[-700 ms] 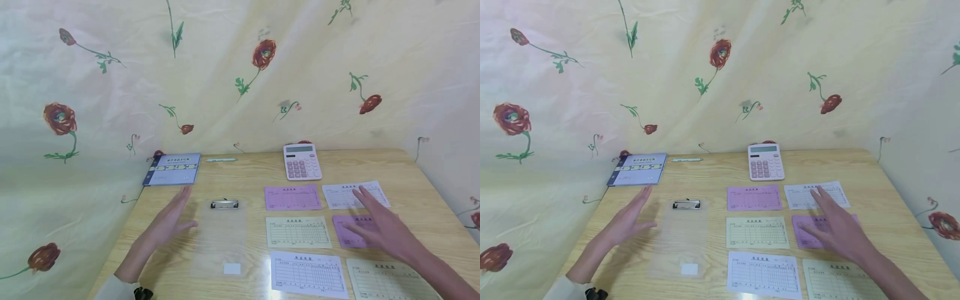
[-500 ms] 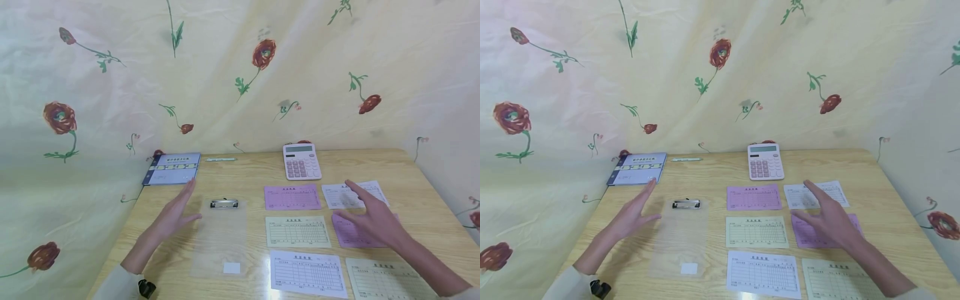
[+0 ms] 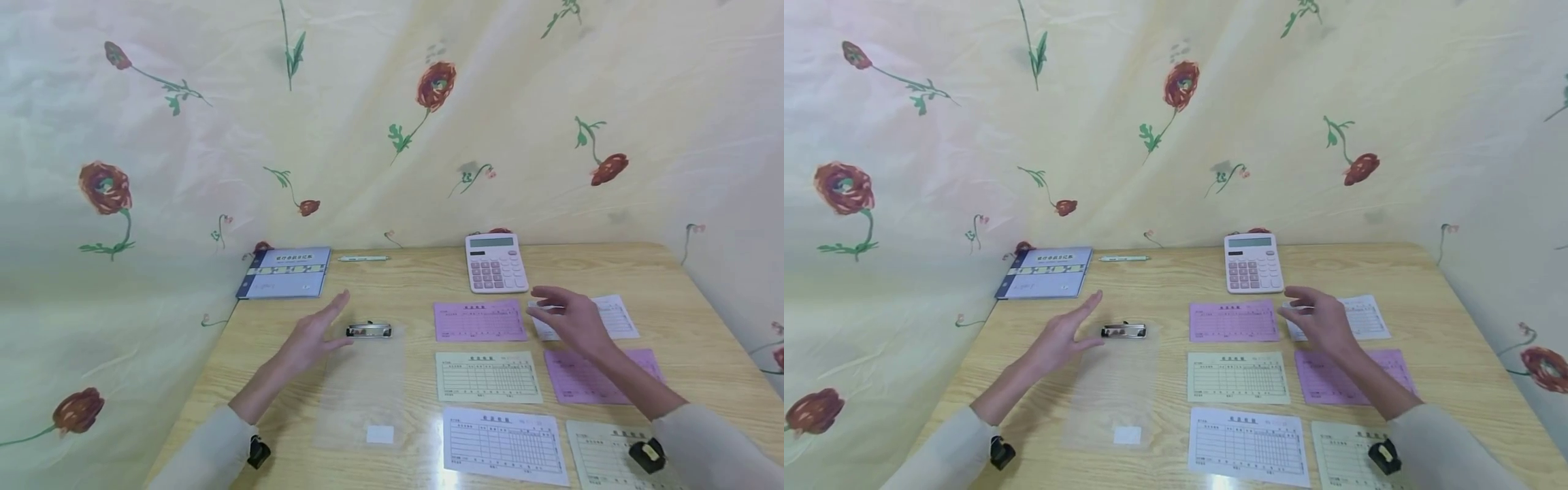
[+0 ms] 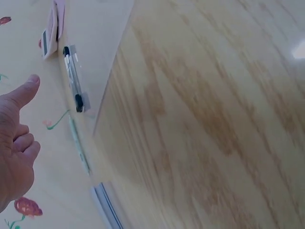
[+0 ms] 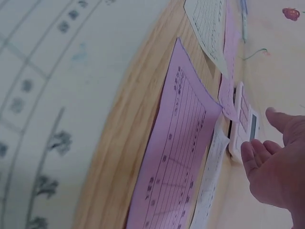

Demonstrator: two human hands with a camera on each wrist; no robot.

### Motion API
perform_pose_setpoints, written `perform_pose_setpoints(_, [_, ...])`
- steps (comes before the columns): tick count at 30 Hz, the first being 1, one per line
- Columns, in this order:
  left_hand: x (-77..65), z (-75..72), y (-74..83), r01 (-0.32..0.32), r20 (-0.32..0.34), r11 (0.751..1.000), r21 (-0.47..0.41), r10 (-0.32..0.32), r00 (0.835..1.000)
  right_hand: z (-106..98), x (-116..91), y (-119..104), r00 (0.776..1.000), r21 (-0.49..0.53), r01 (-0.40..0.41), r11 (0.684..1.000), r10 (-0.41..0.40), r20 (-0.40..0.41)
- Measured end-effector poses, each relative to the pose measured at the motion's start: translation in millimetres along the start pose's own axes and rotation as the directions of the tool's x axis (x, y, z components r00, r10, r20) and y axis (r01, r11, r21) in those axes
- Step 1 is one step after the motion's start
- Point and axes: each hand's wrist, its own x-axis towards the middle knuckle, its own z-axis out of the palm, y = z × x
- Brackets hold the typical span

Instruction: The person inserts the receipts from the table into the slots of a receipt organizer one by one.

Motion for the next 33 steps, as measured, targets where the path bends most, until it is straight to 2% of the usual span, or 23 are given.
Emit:
perform_pose_setpoints(2, [2.1, 4.3, 0.2, -0.013, 0.002, 1.000, -0.009, 0.013, 1.000, 4, 4, -1, 1.000, 0.003, -0.012, 1.000, 0.012, -0.003])
perform_pose_setpoints(8, [9.2, 15.5, 0.0, -0.135, -0.020, 0.990, 0.046, 0.136, 0.991, 15, 13, -1, 0.998, -0.011, -0.061, 0.998, 0.062, 0.018])
perform_pose_setpoints(14, [13.2, 22.6, 2.4, -0.124, 0.019, 0.989, 0.084, 0.123, 0.992, 24, 20, 0, 0.996, -0.016, -0.088, 0.996, 0.088, 0.010])
perform_pose_setpoints(20, [15.2, 26.8, 3.8, -0.208, 0.060, 0.959, 0.194, 0.200, 0.978, 30, 26, 1, 0.995, -0.024, -0.101, 0.995, 0.101, -0.014])
perform_pose_setpoints(24, [16.1, 31.1, 1.4, -0.232, 0.086, 0.942, 0.244, 0.217, 0.972, 33, 26, 1, 0.995, -0.026, -0.096, 0.995, 0.095, -0.031])
perform_pose_setpoints(33, [15.9, 36.0, -2.0, -0.244, 0.099, 0.936, 0.253, 0.226, 0.969, 42, 25, 0, 0.993, -0.036, -0.088, 0.995, 0.085, -0.085])
